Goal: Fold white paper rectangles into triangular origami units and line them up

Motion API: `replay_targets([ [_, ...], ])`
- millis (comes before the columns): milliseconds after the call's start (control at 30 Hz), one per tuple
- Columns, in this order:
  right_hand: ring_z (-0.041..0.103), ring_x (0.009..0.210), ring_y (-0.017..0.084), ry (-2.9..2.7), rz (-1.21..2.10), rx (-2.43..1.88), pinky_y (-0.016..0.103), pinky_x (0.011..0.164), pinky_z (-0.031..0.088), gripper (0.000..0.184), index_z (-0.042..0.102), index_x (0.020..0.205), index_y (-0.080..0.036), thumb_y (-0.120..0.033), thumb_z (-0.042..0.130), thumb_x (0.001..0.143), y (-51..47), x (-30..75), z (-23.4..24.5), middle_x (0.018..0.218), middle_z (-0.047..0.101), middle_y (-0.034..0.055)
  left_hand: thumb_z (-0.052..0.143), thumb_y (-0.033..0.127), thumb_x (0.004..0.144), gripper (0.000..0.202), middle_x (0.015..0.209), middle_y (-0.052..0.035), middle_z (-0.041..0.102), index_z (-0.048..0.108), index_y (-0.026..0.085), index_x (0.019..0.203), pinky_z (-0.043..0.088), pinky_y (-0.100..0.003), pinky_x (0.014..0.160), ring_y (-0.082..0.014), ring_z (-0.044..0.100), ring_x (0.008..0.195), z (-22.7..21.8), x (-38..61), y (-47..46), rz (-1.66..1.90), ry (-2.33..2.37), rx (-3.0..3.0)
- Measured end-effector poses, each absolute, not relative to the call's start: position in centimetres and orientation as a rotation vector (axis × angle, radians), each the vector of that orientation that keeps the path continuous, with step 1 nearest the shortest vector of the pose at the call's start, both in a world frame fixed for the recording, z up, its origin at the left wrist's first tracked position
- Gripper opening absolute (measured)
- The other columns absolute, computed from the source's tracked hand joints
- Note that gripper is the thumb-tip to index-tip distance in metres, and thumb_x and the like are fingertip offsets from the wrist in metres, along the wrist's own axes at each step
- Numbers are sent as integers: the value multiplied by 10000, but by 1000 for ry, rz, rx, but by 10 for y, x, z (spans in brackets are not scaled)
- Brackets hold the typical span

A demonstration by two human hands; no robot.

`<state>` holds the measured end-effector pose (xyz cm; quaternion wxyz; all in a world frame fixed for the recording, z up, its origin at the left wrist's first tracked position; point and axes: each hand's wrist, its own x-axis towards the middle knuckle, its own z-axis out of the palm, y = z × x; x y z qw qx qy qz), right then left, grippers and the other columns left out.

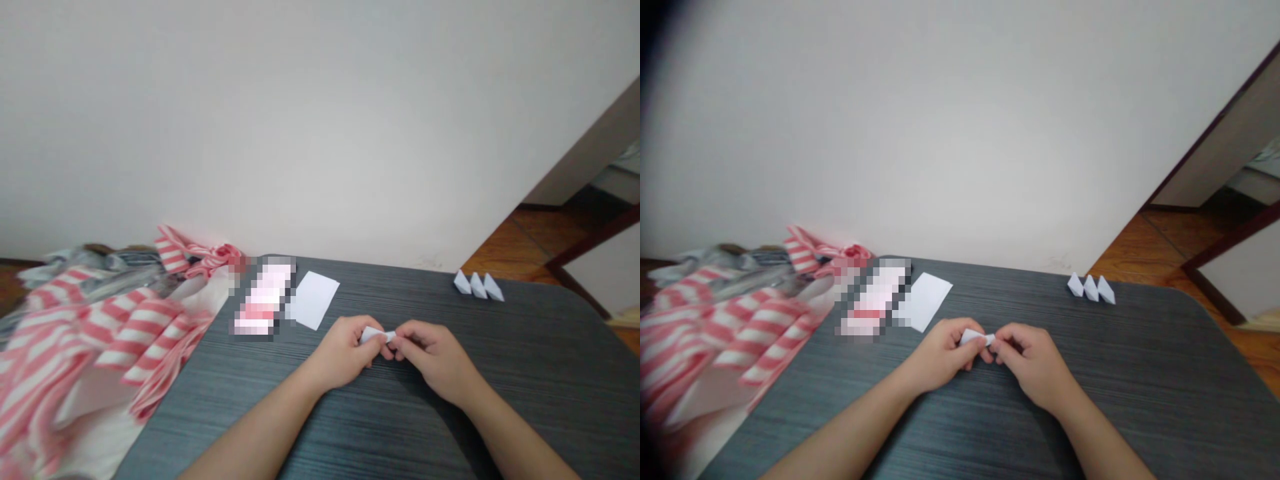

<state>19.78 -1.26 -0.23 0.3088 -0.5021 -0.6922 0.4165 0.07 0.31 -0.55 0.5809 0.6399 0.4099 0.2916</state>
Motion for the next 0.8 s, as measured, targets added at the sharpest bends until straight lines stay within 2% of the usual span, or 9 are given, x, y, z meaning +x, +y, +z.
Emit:
replay_targets([
  [133, 606, 660, 153, -1824, 1007, -1327, 249, 630, 441, 192, 700, 735, -192, -246, 602, 890, -12, 197, -1, 697, 684, 8, 526, 301, 912, 207, 790, -69, 743, 646, 138, 865, 397, -193, 510, -90, 514, 529, -2, 1, 3, 687, 943, 1472],
  [367, 646, 776, 173, -1846, 932, -1124, 274, 716, 487, 139, 730, 859, -204, -211, 599, 907, -11, 197, 1, 837, 702, 47, 532, 269, 893, 174, 781, -68, 742, 636, 133, 864, 398, -199, 507, -90, 510, 517, -2, 1, 4, 693, 912, 1428],
  [800, 649, 789, 172, -1970, 827, -1017, 281, 732, 498, 207, 728, 862, -212, -158, 542, 938, -11, 201, 3, 846, 695, 52, 551, 281, 882, 163, 763, -64, 734, 612, 134, 843, 383, -197, 496, -87, 503, 509, -2, 2, 4, 682, 872, 1343],
])
